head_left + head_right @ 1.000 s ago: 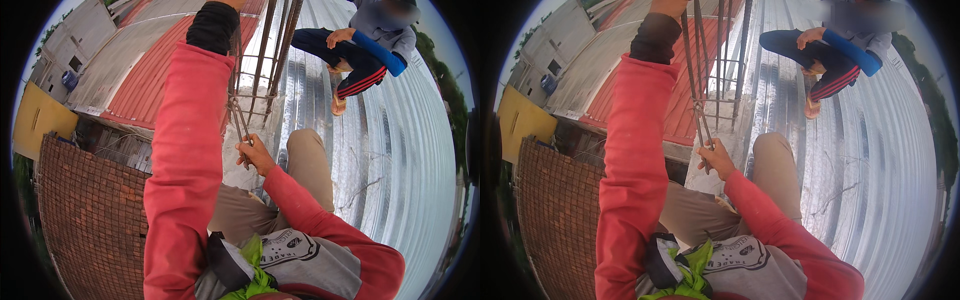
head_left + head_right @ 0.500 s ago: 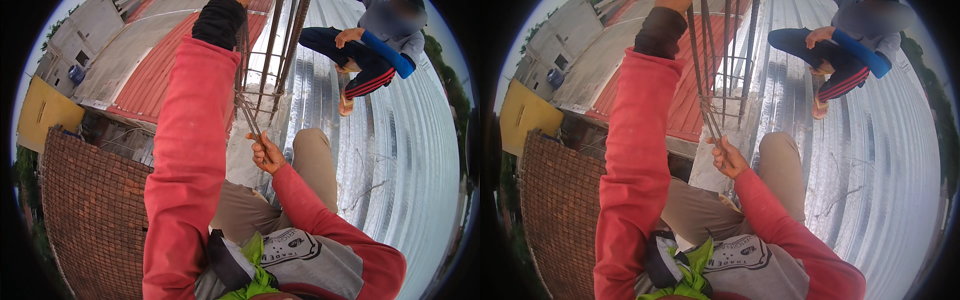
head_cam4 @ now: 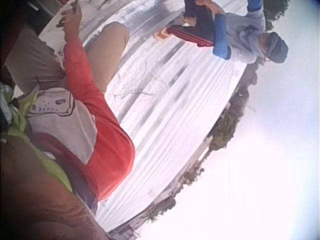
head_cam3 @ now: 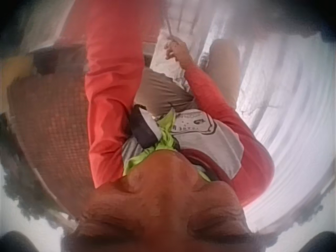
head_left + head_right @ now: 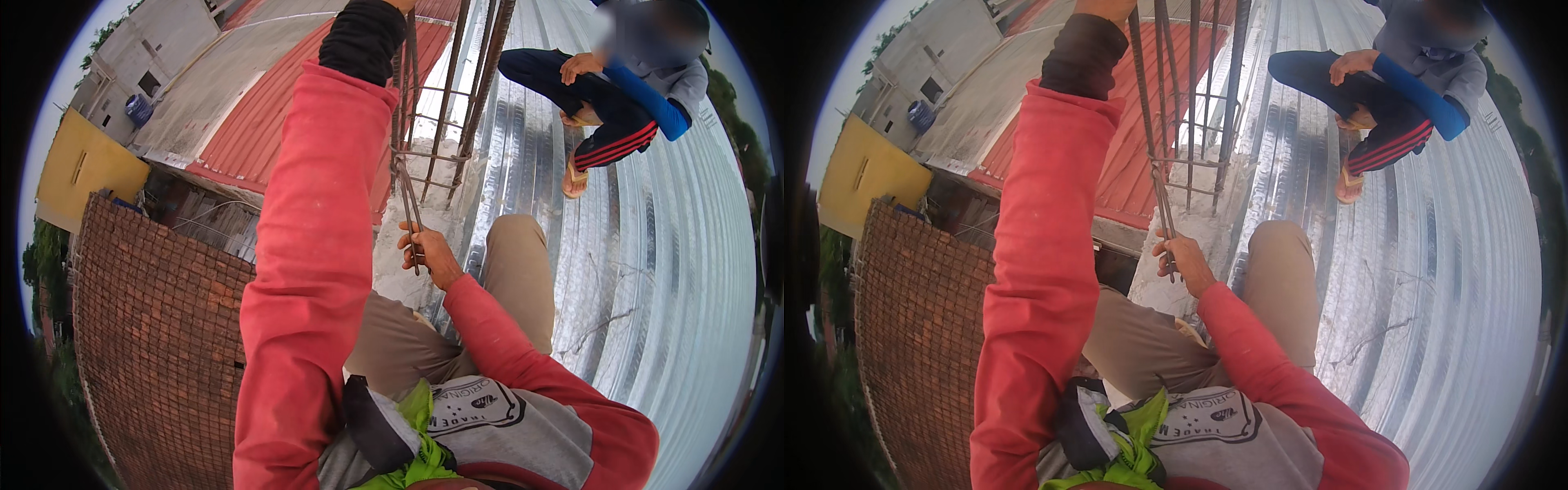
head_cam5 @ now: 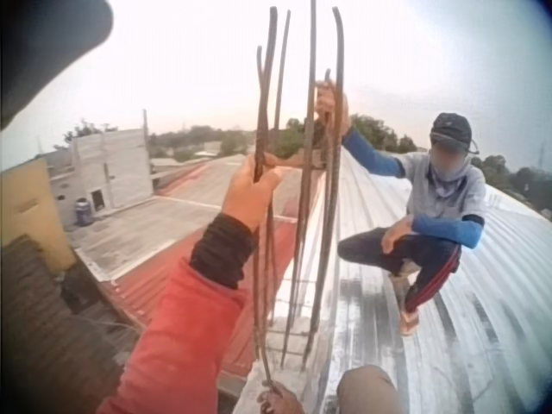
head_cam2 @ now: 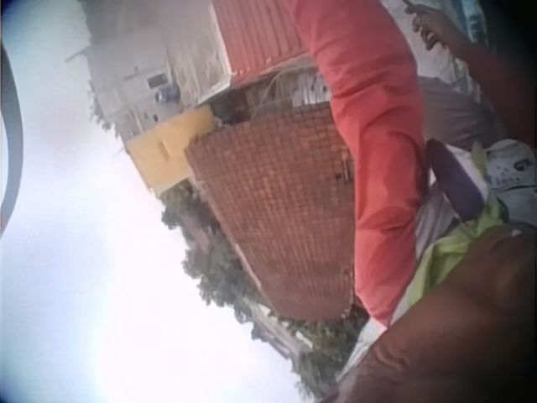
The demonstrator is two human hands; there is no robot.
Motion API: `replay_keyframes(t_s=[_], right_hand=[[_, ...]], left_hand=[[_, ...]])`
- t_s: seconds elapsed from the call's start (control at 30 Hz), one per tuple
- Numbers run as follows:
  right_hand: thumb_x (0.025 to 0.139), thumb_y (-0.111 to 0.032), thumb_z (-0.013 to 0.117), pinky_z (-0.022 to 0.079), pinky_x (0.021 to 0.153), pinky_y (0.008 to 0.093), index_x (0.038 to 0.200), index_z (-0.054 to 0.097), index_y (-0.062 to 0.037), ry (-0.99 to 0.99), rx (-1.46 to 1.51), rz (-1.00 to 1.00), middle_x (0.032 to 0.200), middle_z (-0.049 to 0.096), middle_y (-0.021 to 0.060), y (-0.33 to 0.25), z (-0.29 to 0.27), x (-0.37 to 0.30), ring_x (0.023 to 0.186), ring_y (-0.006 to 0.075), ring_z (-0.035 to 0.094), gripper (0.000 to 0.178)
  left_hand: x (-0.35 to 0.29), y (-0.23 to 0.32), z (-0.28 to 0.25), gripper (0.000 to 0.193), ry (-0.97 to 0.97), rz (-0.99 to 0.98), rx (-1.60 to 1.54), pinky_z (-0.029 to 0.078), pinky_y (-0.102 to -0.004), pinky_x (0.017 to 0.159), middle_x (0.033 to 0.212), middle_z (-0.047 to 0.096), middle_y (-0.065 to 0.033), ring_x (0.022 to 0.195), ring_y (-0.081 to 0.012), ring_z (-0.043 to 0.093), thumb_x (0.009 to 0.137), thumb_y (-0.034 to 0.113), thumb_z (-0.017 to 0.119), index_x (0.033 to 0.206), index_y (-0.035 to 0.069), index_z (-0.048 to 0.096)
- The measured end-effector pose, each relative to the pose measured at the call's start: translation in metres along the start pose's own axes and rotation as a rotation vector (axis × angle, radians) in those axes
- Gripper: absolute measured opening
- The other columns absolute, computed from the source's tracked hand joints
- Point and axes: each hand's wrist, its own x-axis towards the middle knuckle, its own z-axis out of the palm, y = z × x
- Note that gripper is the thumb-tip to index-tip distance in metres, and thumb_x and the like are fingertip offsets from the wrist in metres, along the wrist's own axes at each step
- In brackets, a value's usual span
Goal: The person secures a metal rebar cage to a corrugated metal roof using wire and a hammer. They wrap wire around the rebar and roof surface, then hammer it to fasten the structure in place.
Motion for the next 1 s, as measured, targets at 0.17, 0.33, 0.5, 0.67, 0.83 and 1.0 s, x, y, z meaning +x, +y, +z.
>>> replay_keyframes(t_s=[0.17, 0.33, 0.5, 0.67, 0.83, 1.0], right_hand=[[0.098, -0.027, 0.06, 0.053, 0.061, 0.0282, 0.133, 0.054, 0.0025, -0.308, 0.484, 0.226, 0.088, 0.062, 0.0029, -0.007, -0.037, -0.01, 0.068, 0.0112, 0.058, 0.046], [0.1, -0.028, 0.064, 0.054, 0.06, 0.0295, 0.131, 0.055, 0.002, -0.36, 0.328, 0.262, 0.085, 0.062, 0.0028, -0.025, -0.053, -0.031, 0.068, 0.0114, 0.06, 0.044], [0.103, -0.025, 0.057, 0.055, 0.061, 0.0317, 0.129, 0.057, 0.0045, -0.383, 0.096, 0.369, 0.085, 0.062, 0.0053, -0.035, -0.092, -0.054, 0.069, 0.0143, 0.063, 0.039], [0.103, -0.021, 0.051, 0.055, 0.062, 0.032, 0.129, 0.057, 0.0041, -0.278, 0.03, 0.366, 0.086, 0.062, 0.0063, 0.002, -0.108, -0.046, 0.068, 0.0165, 0.063, 0.037], [0.102, -0.024, 0.052, 0.047, 0.068, 0.0238, 0.13, 0.061, -0.0006, -0.176, 0.141, 0.255, 0.09, 0.065, 0.0051, -0.023, -0.114, -0.054, 0.075, 0.0114, 0.057, 0.038], [0.102, -0.034, 0.061, 0.033, 0.055, 0.0195, 0.132, 0.061, -0.0028, -0.238, 0.196, 0.239, 0.087, 0.063, 0.0004, -0.065, -0.142, -0.084, 0.061, 0.0039, 0.041, 0.044]], left_hand=[[0.0, 0.0, 0.005, 0.016, 0.02, -0.063, -0.052, 0.043, -0.0273, 0.062, 0.078, 0.054, 0.0014, 0.069, -0.0101, 0.05, 0.092, 0.017, 0.067, 0.102, 0.005, 0.063], [0.0, 0.009, 0.012, 0.016, 0.01, -0.116, -0.047, 0.039, -0.0246, 0.055, 0.073, 0.05, 0.0033, 0.062, -0.0068, 0.046, 0.097, 0.023, 0.065, 0.101, 0.008, 0.061], [0.004, -0.003, 0.016, 0.03, 0.103, -0.165, -0.086, 0.036, -0.0229, 0.05, 0.069, 0.047, 0.0034, 0.056, -0.0056, 0.043, 0.105, 0.037, 0.054, 0.099, 0.008, 0.061], [-0.002, 0.0, 0.022, 0.036, 0.229, -0.137, 0.017, 0.031, -0.0229, 0.044, 0.063, 0.043, 0.0041, 0.049, -0.0056, 0.037, 0.107, 0.04, 0.049, 0.098, 0.007, 0.061], [-0.04, -0.007, -0.011, 0.035, 0.329, 0.021, 0.394, 0.043, -0.0264, 0.063, 0.083, 0.057, -0.0055, 0.07, -0.0118, 0.052, 0.104, 0.038, 0.054, 0.115, 0.005, 0.061], [-0.205, -0.004, 0.008, 0.031, 0.093, -0.447, 0.294, 0.045, -0.0287, 0.066, 0.085, 0.06, -0.0065, 0.074, -0.013, 0.056, 0.101, 0.034, 0.058, 0.112, 0.005, 0.061]])
